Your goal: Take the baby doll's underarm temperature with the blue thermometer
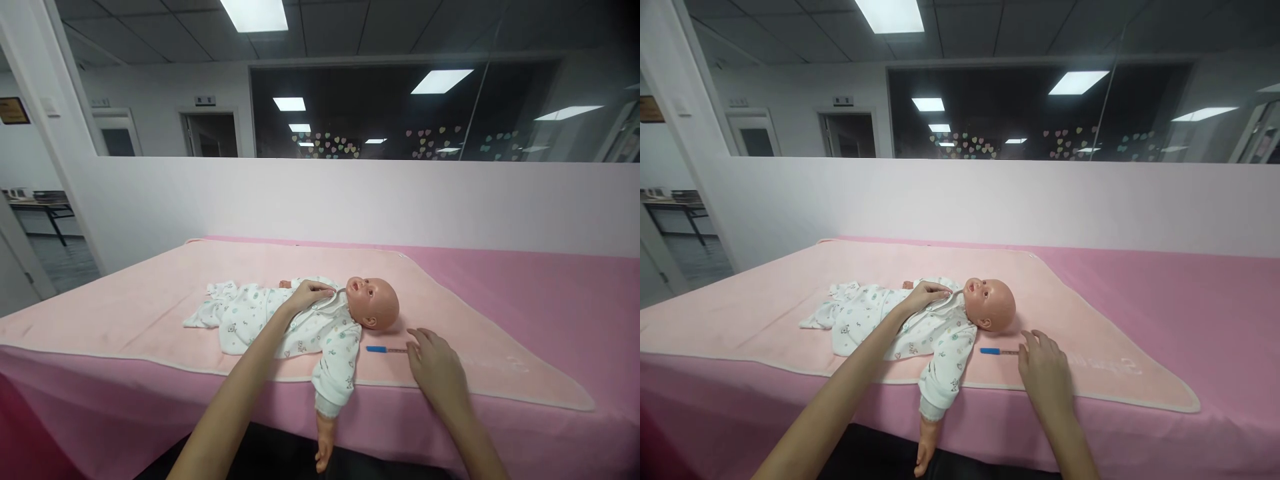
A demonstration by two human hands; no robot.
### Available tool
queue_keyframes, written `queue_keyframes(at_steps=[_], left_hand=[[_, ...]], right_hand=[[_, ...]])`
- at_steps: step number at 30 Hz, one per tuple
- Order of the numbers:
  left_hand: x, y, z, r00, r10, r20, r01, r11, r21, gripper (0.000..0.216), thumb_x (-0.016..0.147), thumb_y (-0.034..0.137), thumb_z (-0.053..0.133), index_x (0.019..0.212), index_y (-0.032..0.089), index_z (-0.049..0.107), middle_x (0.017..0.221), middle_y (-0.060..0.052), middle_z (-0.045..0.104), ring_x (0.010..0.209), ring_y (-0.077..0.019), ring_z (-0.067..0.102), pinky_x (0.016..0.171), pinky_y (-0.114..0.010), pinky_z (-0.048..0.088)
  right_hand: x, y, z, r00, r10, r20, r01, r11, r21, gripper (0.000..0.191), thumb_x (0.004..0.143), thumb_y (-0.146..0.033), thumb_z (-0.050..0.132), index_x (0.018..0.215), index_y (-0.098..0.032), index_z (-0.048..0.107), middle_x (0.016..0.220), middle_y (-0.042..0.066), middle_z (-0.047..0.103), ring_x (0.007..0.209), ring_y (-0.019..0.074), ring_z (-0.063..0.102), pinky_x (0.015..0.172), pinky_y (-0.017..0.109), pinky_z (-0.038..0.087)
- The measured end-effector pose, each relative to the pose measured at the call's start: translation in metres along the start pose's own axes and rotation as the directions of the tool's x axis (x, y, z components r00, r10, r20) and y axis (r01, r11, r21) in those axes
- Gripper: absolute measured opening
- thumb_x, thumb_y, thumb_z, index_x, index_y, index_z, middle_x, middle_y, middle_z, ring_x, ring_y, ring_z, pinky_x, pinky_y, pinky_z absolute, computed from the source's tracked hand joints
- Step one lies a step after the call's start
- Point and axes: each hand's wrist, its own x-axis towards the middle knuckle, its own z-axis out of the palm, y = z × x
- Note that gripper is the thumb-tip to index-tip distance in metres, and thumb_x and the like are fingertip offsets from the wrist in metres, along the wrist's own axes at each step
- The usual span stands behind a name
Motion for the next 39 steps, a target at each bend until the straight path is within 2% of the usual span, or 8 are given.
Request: queue_keyframes(at_steps=[2,4,8,10,16,21,33,39], left_hand=[[0.001,-0.001,0.000,1.000,0.002,0.004,-0.002,1.000,0.005,0.037,0.063,0.039,0.070,0.088,0.012,0.070,0.088,-0.010,0.068,0.080,-0.0168,0.060,0.071,-0.024,0.044],[0.001,-0.002,-0.001,1.000,-0.003,0.004,0.003,1.000,0.010,0.038,0.063,0.040,0.070,0.089,0.012,0.070,0.087,-0.010,0.068,0.080,-0.0172,0.060,0.071,-0.025,0.044],[0.001,0.001,-0.001,1.000,0.009,0.008,-0.009,1.000,0.015,0.038,0.063,0.039,0.069,0.088,0.010,0.070,0.085,-0.010,0.069,0.079,-0.0174,0.060,0.072,-0.026,0.046],[0.000,0.004,-0.002,0.999,0.032,0.017,-0.032,0.999,0.020,0.037,0.063,0.039,0.069,0.087,0.010,0.070,0.084,-0.009,0.069,0.082,-0.0177,0.060,0.075,-0.026,0.046],[-0.003,0.008,-0.002,0.998,0.015,0.059,-0.017,0.999,0.028,0.039,0.063,0.039,0.070,0.089,0.010,0.069,0.083,-0.009,0.069,0.077,-0.0168,0.061,0.071,-0.025,0.047],[-0.003,0.006,-0.004,0.999,-0.017,0.047,0.016,1.000,0.016,0.039,0.064,0.038,0.069,0.091,0.009,0.069,0.083,-0.010,0.069,0.072,-0.0155,0.061,0.063,-0.023,0.046],[-0.005,0.013,-0.004,0.998,-0.002,0.059,0.003,1.000,-0.013,0.034,0.066,0.039,0.066,0.081,0.009,0.070,0.079,-0.008,0.069,0.075,-0.0159,0.060,0.070,-0.024,0.045],[-0.009,0.017,-0.006,0.985,-0.022,0.171,0.012,0.998,0.059,0.043,0.061,0.033,0.072,0.097,0.010,0.067,0.058,-0.002,0.062,0.051,-0.0072,0.048,0.050,-0.018,0.036]], right_hand=[[0.011,-0.030,-0.006,0.999,0.009,-0.031,-0.002,0.980,0.201,0.029,0.084,-0.024,0.037,0.104,-0.017,0.057,0.100,0.009,0.062,0.085,0.0202,0.059,0.069,0.030,0.046],[0.025,-0.067,-0.007,0.996,-0.073,-0.053,0.088,0.921,0.379,0.030,0.084,-0.024,0.038,0.109,-0.019,0.054,0.103,0.007,0.061,0.085,0.0168,0.059,0.068,0.026,0.047],[0.053,-0.127,0.014,0.962,-0.245,-0.122,0.273,0.823,0.498,0.030,0.083,-0.015,0.035,0.103,-0.018,0.057,0.095,0.006,0.062,0.083,0.0164,0.058,0.069,0.026,0.046],[0.061,-0.141,0.029,0.954,-0.238,-0.183,0.300,0.789,0.535,0.028,0.084,-0.014,0.034,0.093,-0.018,0.060,0.087,0.006,0.063,0.080,0.0165,0.058,0.068,0.026,0.045],[0.062,-0.138,0.049,0.956,0.062,-0.287,0.158,0.714,0.682,0.021,0.085,-0.027,0.042,0.087,-0.016,0.060,0.079,0.005,0.060,0.062,0.0128,0.052,0.065,0.026,0.044],[0.060,-0.136,0.047,0.963,0.056,-0.265,0.149,0.707,0.691,0.022,0.086,-0.027,0.042,0.085,-0.016,0.061,0.076,0.004,0.060,0.060,0.0115,0.050,0.061,0.024,0.043],[0.060,-0.137,0.051,0.955,0.063,-0.290,0.156,0.725,0.671,0.023,0.085,-0.026,0.044,0.094,-0.016,0.063,0.082,0.007,0.062,0.070,0.0144,0.055,0.070,0.027,0.046],[0.060,-0.136,0.051,0.957,0.072,-0.282,0.152,0.705,0.693,0.023,0.084,-0.025,0.043,0.092,-0.016,0.062,0.084,0.007,0.063,0.071,0.0147,0.057,0.068,0.027,0.047]])
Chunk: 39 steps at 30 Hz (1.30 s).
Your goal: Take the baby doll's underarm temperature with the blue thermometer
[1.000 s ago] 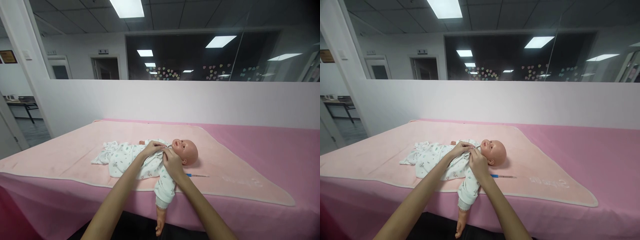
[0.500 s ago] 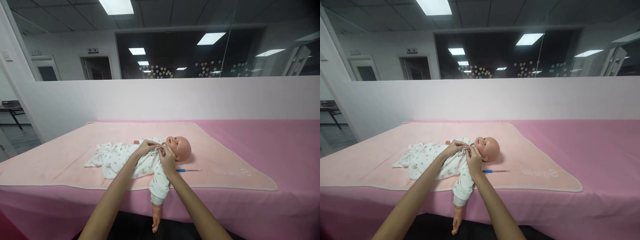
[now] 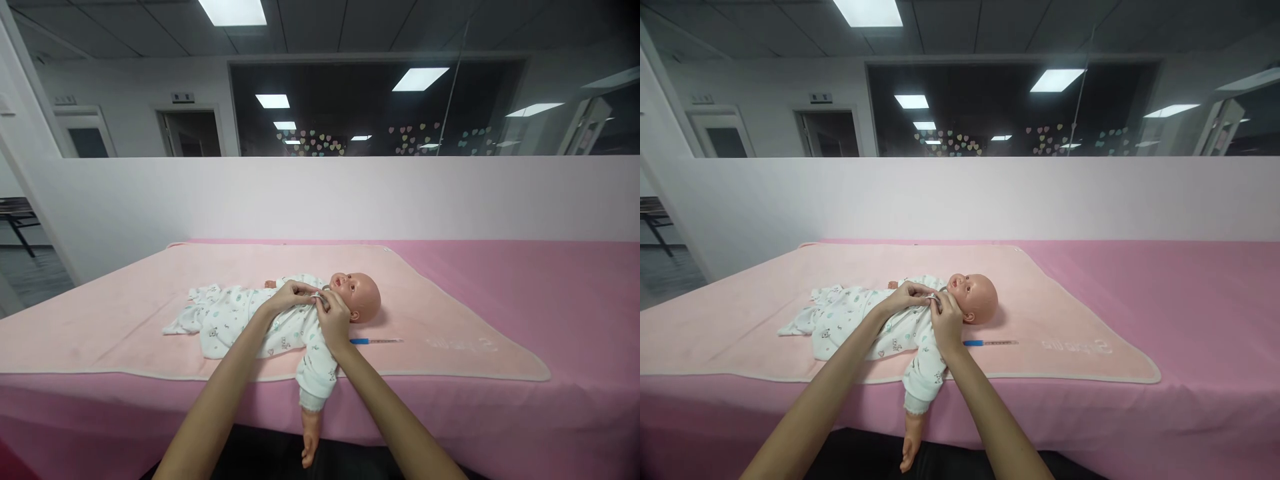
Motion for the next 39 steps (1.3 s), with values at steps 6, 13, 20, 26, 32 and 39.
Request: queue_keyframes(at_steps=[6,13,20,26,32,39], left_hand=[[0.0013,-0.0023,0.0014,0.998,-0.020,-0.060,0.016,0.998,-0.064,0.038,0.060,0.031,0.072,0.092,0.010,0.069,0.073,-0.007,0.068,0.064,-0.0132,0.057,0.060,-0.023,0.044],[-0.0008,-0.0011,0.0044,0.993,-0.043,-0.112,0.029,0.992,-0.122,0.032,0.058,0.026,0.073,0.086,0.011,0.071,0.077,-0.008,0.069,0.072,-0.0171,0.061,0.068,-0.027,0.047],[-0.0014,-0.0022,0.0069,0.990,-0.030,-0.137,0.016,0.995,-0.102,0.032,0.057,0.031,0.072,0.081,0.011,0.071,0.077,-0.008,0.069,0.073,-0.0183,0.061,0.068,-0.027,0.046],[-0.0011,-0.0013,0.0070,0.982,-0.017,-0.187,0.008,0.999,-0.049,0.025,0.058,0.026,0.068,0.077,0.010,0.071,0.074,-0.006,0.068,0.072,-0.0162,0.059,0.068,-0.024,0.044],[-0.0018,-0.0002,0.0064,0.984,0.029,-0.174,-0.035,0.999,-0.033,0.017,0.062,0.022,0.061,0.073,0.012,0.069,0.074,-0.003,0.066,0.074,-0.0137,0.056,0.070,-0.022,0.040],[-0.0033,0.0048,0.0064,0.992,0.034,-0.117,-0.038,0.999,-0.028,0.012,0.063,0.021,0.060,0.069,0.011,0.065,0.068,0.000,0.060,0.068,-0.0106,0.051,0.065,-0.020,0.037]], right_hand=[[0.0005,-0.0013,-0.0004,1.000,-0.021,-0.003,0.021,0.999,0.044,0.023,0.085,-0.024,0.042,0.090,-0.017,0.063,0.087,0.007,0.064,0.074,0.0145,0.057,0.069,0.027,0.046],[0.0006,-0.0038,-0.0026,1.000,0.006,0.029,-0.006,1.000,-0.008,0.022,0.084,-0.025,0.041,0.090,-0.016,0.061,0.076,0.004,0.062,0.056,0.0113,0.050,0.060,0.025,0.043],[0.0008,-0.0028,-0.0005,1.000,0.013,-0.004,-0.013,0.999,-0.036,0.021,0.079,-0.023,0.043,0.089,-0.016,0.060,0.069,0.002,0.061,0.049,0.0106,0.046,0.057,0.025,0.042],[-0.0003,-0.0007,0.0008,1.000,0.018,0.005,-0.018,0.999,-0.052,0.023,0.076,-0.021,0.043,0.091,-0.016,0.060,0.066,0.001,0.060,0.047,0.0102,0.044,0.056,0.024,0.041],[-0.0011,-0.0013,0.0001,0.998,0.042,0.045,-0.041,0.999,-0.027,0.022,0.079,-0.022,0.042,0.093,-0.017,0.058,0.064,0.000,0.059,0.047,0.0104,0.045,0.055,0.024,0.040],[-0.0002,-0.0017,-0.0007,0.998,0.058,0.024,-0.058,0.998,0.027,0.015,0.083,-0.023,0.043,0.081,-0.016,0.056,0.066,0.001,0.059,0.052,0.0107,0.049,0.055,0.023,0.040]])
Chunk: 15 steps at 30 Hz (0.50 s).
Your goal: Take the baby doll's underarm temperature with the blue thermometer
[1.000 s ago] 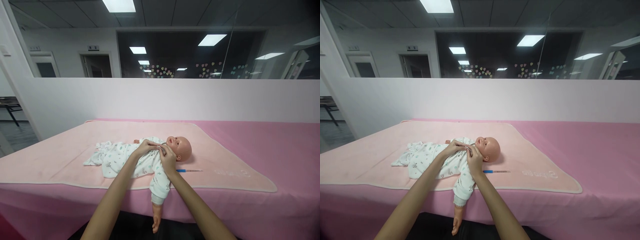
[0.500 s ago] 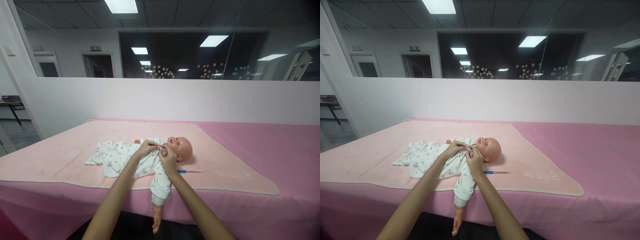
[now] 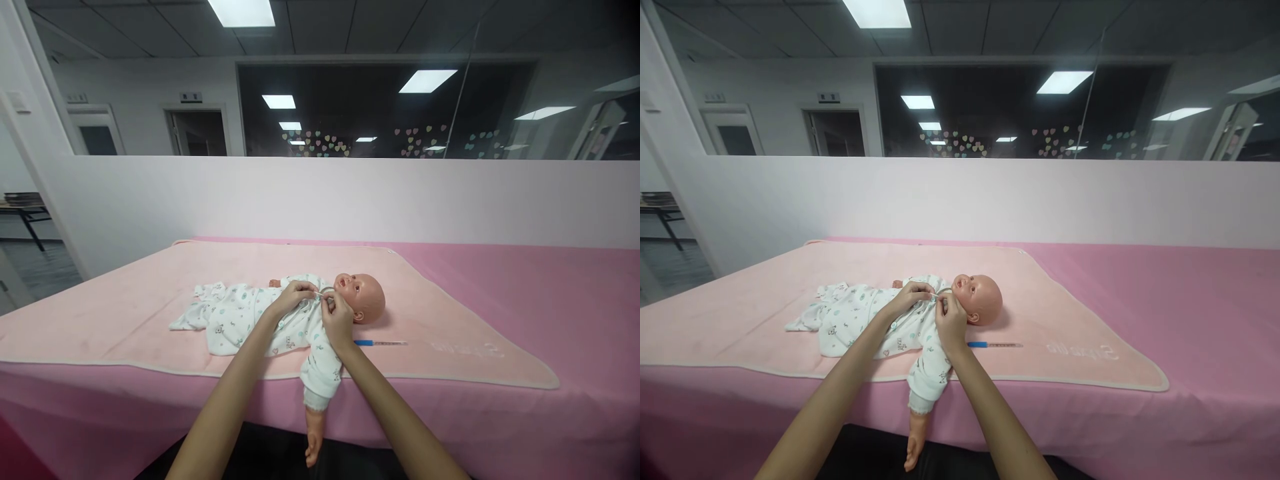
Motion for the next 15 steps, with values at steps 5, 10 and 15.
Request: queue_keyframes(at_steps=[5,10,15], left_hand=[[0.0011,-0.0031,-0.0017,1.000,0.019,0.003,-0.019,1.000,0.015,0.015,0.066,0.024,0.060,0.073,0.011,0.065,0.070,-0.001,0.061,0.070,-0.0120,0.052,0.066,-0.022,0.038],[0.0010,-0.0057,-0.0017,0.999,0.041,0.012,-0.040,0.999,-0.031,0.017,0.067,0.026,0.063,0.076,0.011,0.065,0.074,-0.002,0.063,0.073,-0.0128,0.055,0.069,-0.023,0.040],[0.0013,-0.0101,-0.0023,0.999,0.037,0.002,-0.037,0.997,-0.070,0.024,0.067,0.028,0.066,0.083,0.011,0.065,0.075,-0.004,0.065,0.072,-0.0124,0.057,0.067,-0.022,0.041]], right_hand=[[0.0006,0.0004,0.0007,0.993,-0.112,-0.034,0.113,0.993,0.022,0.019,0.082,-0.018,0.042,0.084,-0.017,0.060,0.080,0.004,0.063,0.069,0.0130,0.056,0.065,0.024,0.044],[0.0007,-0.0013,0.0011,0.988,-0.141,-0.066,0.143,0.989,0.030,0.015,0.079,-0.019,0.048,0.086,-0.018,0.061,0.091,0.006,0.063,0.077,0.0149,0.058,0.070,0.027,0.047],[0.0011,-0.0009,0.0012,0.991,-0.125,-0.044,0.125,0.992,0.005,0.014,0.081,-0.021,0.048,0.087,-0.018,0.060,0.089,0.005,0.063,0.071,0.0136,0.057,0.066,0.026,0.046]])
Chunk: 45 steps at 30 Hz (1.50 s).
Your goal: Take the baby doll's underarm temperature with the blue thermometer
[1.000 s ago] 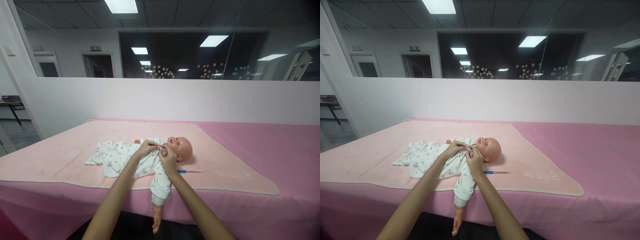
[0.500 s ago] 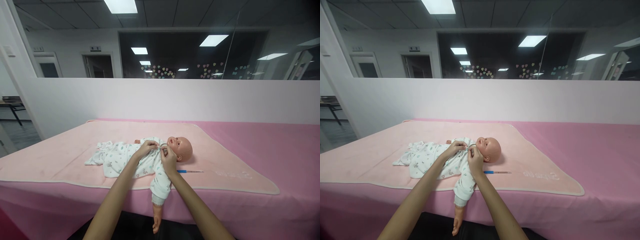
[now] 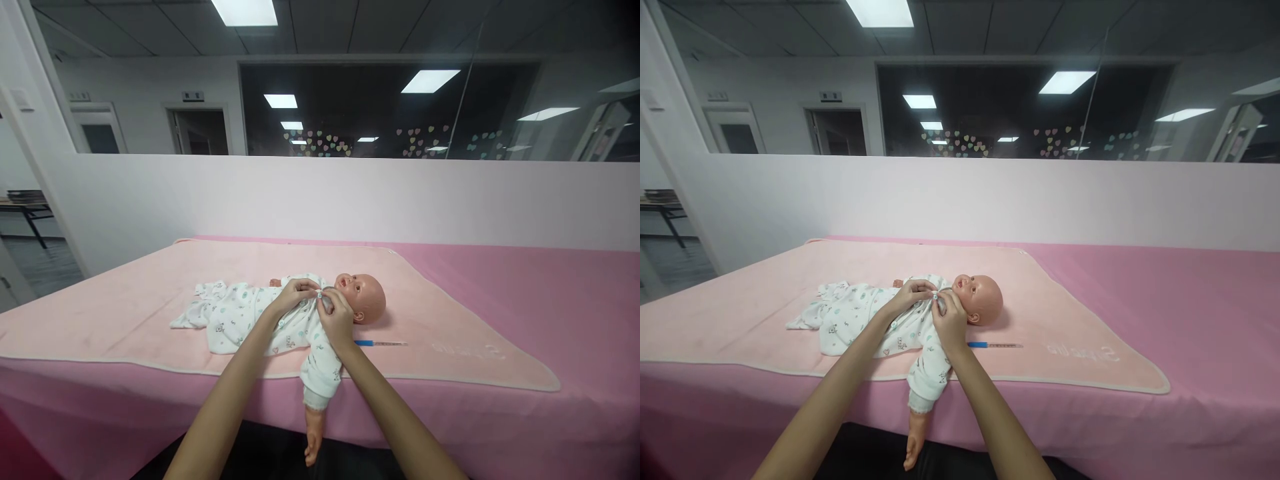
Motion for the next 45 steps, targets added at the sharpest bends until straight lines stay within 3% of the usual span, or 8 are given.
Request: queue_keyframes(at_steps=[14,18,21,24,25,29,33,45], left_hand=[[-0.002,0.004,0.001,1.000,0.007,0.012,-0.007,1.000,0.015,0.028,0.066,0.029,0.068,0.088,0.011,0.068,0.074,-0.004,0.065,0.068,-0.0117,0.055,0.063,-0.021,0.040],[-0.015,0.011,0.005,0.992,0.015,-0.124,-0.011,1.000,0.029,0.031,0.071,0.030,0.062,0.097,0.013,0.064,0.074,-0.003,0.063,0.070,-0.0118,0.055,0.066,-0.022,0.041],[-0.035,0.017,0.005,0.964,0.084,-0.254,-0.061,0.994,0.094,0.028,0.078,0.032,0.053,0.097,0.014,0.062,0.080,-0.004,0.063,0.077,-0.0135,0.056,0.073,-0.025,0.043],[-0.058,0.020,0.004,0.962,0.187,-0.198,-0.121,0.944,0.306,0.026,0.081,0.031,0.047,0.096,0.015,0.062,0.093,-0.006,0.063,0.088,-0.0162,0.056,0.081,-0.028,0.043],[-0.065,0.020,0.004,0.962,0.219,-0.165,-0.140,0.909,0.392,0.025,0.081,0.028,0.047,0.097,0.016,0.061,0.096,-0.005,0.062,0.090,-0.0167,0.055,0.083,-0.029,0.042],[-0.085,0.016,0.010,0.932,0.340,-0.125,-0.158,0.691,0.705,0.031,0.074,0.016,0.047,0.103,0.019,0.057,0.103,-0.005,0.060,0.097,-0.0184,0.053,0.087,-0.032,0.041],[-0.089,0.008,0.019,0.894,0.416,-0.163,-0.082,0.511,0.856,0.033,0.075,0.011,0.041,0.102,0.019,0.057,0.099,-0.006,0.060,0.095,-0.0181,0.054,0.084,-0.033,0.043],[-0.088,0.011,0.024,0.887,0.423,-0.187,-0.076,0.531,0.844,0.026,0.083,0.021,0.041,0.104,0.020,0.056,0.098,-0.007,0.062,0.091,-0.0180,0.055,0.080,-0.032,0.042]], right_hand=[[0.000,0.004,0.001,1.000,-0.012,-0.013,0.011,1.000,-0.020,0.015,0.085,-0.021,0.043,0.089,-0.017,0.057,0.088,0.007,0.063,0.082,0.0162,0.058,0.073,0.028,0.047],[-0.003,0.004,0.001,0.992,-0.125,0.005,0.124,0.976,-0.177,0.020,0.085,-0.017,0.041,0.095,-0.016,0.059,0.095,0.009,0.064,0.090,0.0183,0.058,0.074,0.028,0.047],[-0.005,0.002,0.000,0.929,-0.339,0.145,0.366,0.901,-0.234,0.029,0.084,-0.011,0.040,0.106,-0.017,0.057,0.109,0.008,0.061,0.091,0.0175,0.059,0.073,0.027,0.047],[-0.005,-0.001,0.000,0.789,-0.532,0.309,0.588,0.798,-0.128,0.033,0.081,-0.010,0.040,0.110,-0.017,0.055,0.114,0.008,0.059,0.085,0.0160,0.061,0.069,0.026,0.046],[-0.005,-0.002,-0.001,0.772,-0.546,0.325,0.602,0.793,-0.097,0.031,0.081,-0.011,0.041,0.108,-0.017,0.056,0.111,0.008,0.060,0.083,0.0158,0.060,0.068,0.025,0.046],[-0.005,-0.008,-0.004,0.856,-0.422,0.298,0.467,0.879,-0.097,0.020,0.080,-0.014,0.043,0.094,-0.015,0.057,0.089,0.007,0.063,0.074,0.0146,0.058,0.060,0.024,0.042],[-0.002,-0.011,-0.004,0.843,-0.398,0.362,0.474,0.867,-0.152,0.011,0.078,-0.016,0.043,0.075,-0.017,0.054,0.075,0.004,0.058,0.061,0.0125,0.051,0.052,0.023,0.033],[-0.003,-0.009,0.004,0.882,-0.353,0.312,0.412,0.899,-0.146,0.019,0.087,-0.021,0.039,0.080,-0.018,0.057,0.070,0.002,0.058,0.062,0.0119,0.053,0.054,0.024,0.032]])
